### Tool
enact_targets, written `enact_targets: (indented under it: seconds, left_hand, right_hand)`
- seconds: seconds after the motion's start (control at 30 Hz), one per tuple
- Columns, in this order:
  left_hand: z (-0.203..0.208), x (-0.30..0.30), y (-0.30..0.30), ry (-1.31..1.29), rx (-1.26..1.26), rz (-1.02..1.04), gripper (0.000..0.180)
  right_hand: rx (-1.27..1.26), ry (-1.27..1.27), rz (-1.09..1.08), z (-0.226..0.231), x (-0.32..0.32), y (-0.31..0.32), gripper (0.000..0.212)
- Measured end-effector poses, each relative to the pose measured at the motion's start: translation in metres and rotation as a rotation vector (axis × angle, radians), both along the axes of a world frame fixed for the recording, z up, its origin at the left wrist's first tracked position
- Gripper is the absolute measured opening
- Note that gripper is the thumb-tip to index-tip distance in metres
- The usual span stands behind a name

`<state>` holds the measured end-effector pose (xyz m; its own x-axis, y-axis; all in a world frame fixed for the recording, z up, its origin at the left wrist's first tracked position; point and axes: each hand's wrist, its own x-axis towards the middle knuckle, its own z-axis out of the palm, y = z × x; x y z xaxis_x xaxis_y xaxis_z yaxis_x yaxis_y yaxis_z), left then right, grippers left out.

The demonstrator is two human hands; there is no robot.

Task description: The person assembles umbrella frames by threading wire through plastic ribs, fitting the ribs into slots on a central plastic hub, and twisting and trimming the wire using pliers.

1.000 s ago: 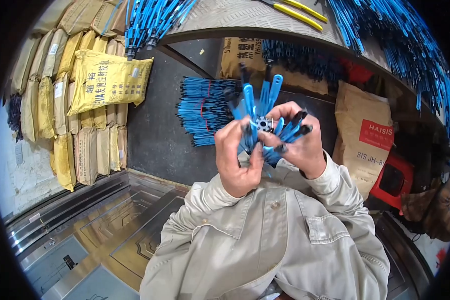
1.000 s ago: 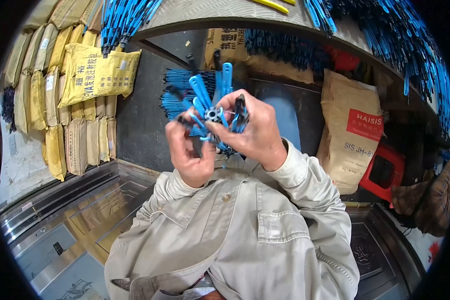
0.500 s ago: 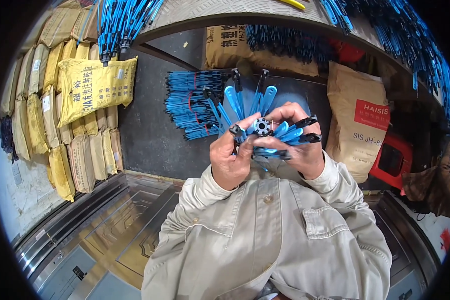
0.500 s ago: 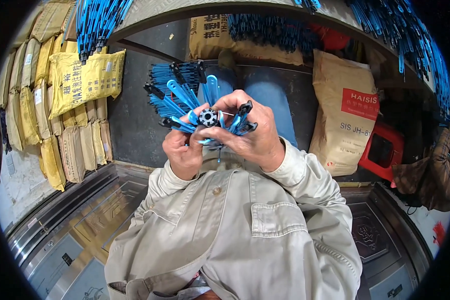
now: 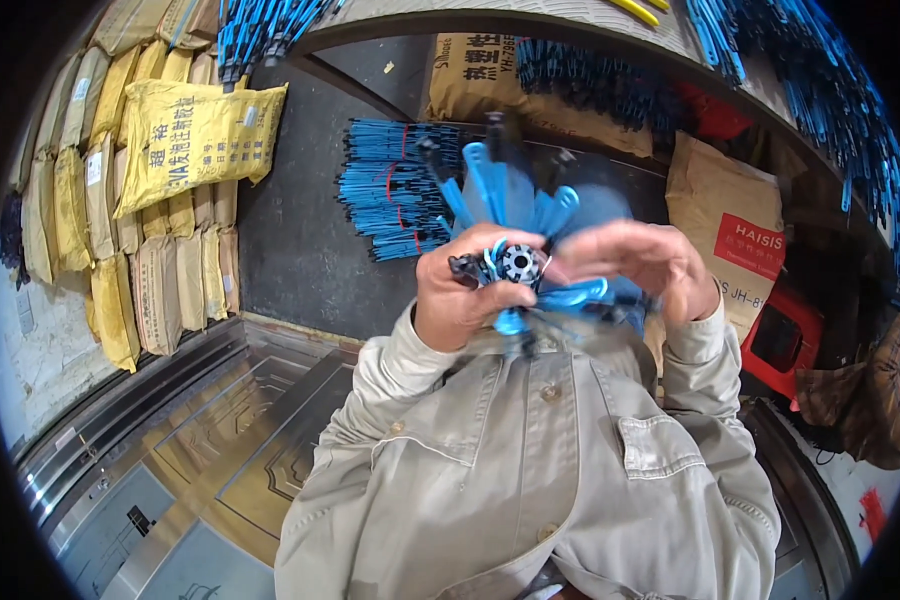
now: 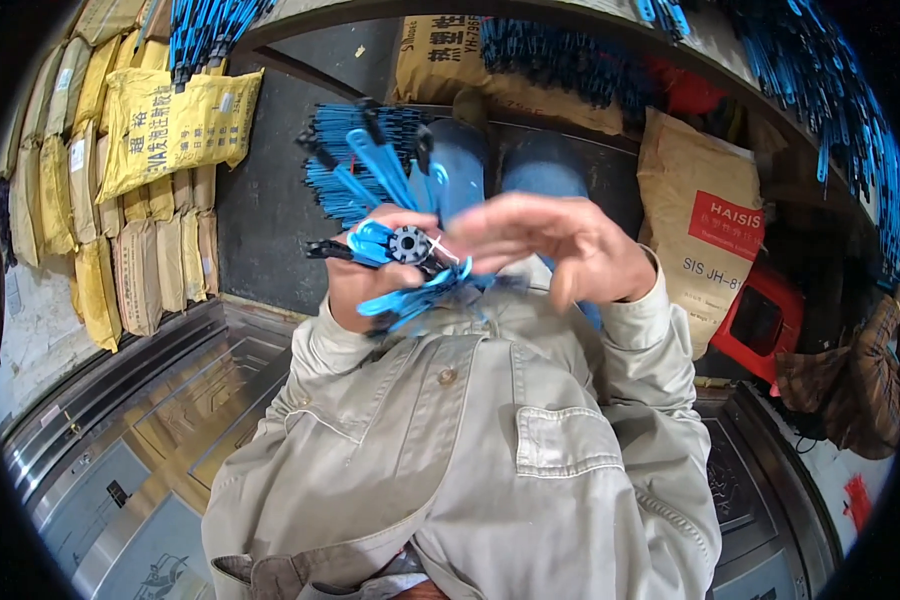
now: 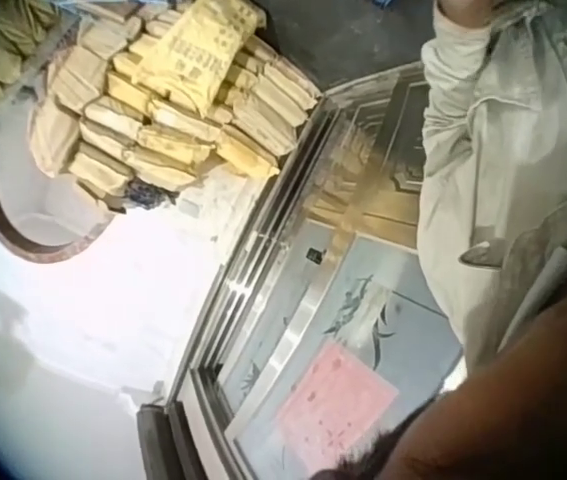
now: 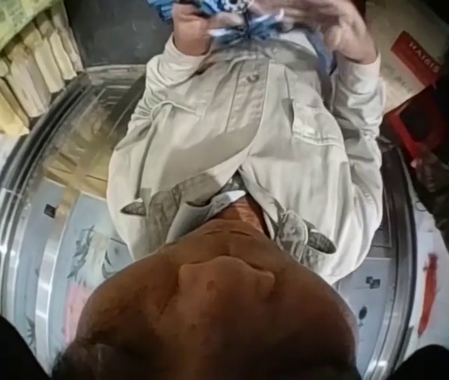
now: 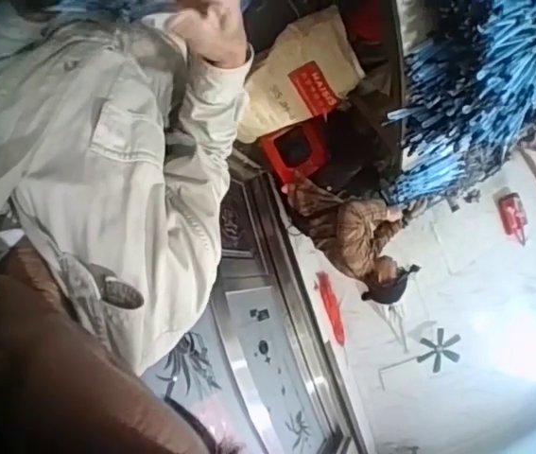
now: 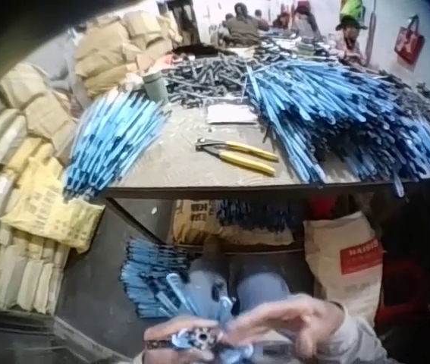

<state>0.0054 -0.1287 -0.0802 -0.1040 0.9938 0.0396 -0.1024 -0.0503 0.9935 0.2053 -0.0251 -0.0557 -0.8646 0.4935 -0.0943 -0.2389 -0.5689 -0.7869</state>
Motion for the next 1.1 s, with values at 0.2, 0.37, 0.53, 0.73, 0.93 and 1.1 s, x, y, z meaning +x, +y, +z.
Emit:
enact_targets:
  seconds: [0.2,0.37,0.53,0.73,0.93,1.1]
  left_hand:
    - [-0.009,-0.023,0.009,-0.013,0.169,-0.324,0.04]
    - [-0.004,-0.016,0.003,-0.018,0.143,-0.222,0.039]
    - [-0.002,-0.005,-0.001,0.204,0.264,-0.101,0.036]
    - [0.0,0.0,-0.005,0.249,0.25,-0.047,0.03]
    - [-0.001,0.003,-0.001,0.223,0.227,-0.076,0.029]
    - [-0.002,0.02,-0.007,0.144,0.127,0.074,0.024]
  right_hand:
    - [0.401,-0.199,0.223,-0.024,-0.017,-0.011,0.021]
    - [0.79,-0.13,-0.132,-0.032,-0.033,-0.033,0.009]
    - [0.765,-0.206,-0.209,-0.035,-0.032,-0.045,0.01]
    - [0.723,-0.226,-0.199,-0.035,-0.031,-0.041,0.013]
    - [0.437,-0.23,0.037,-0.046,-0.026,-0.019,0.014]
    - [0.368,-0.223,-0.01,-0.06,-0.03,-0.015,0.013]
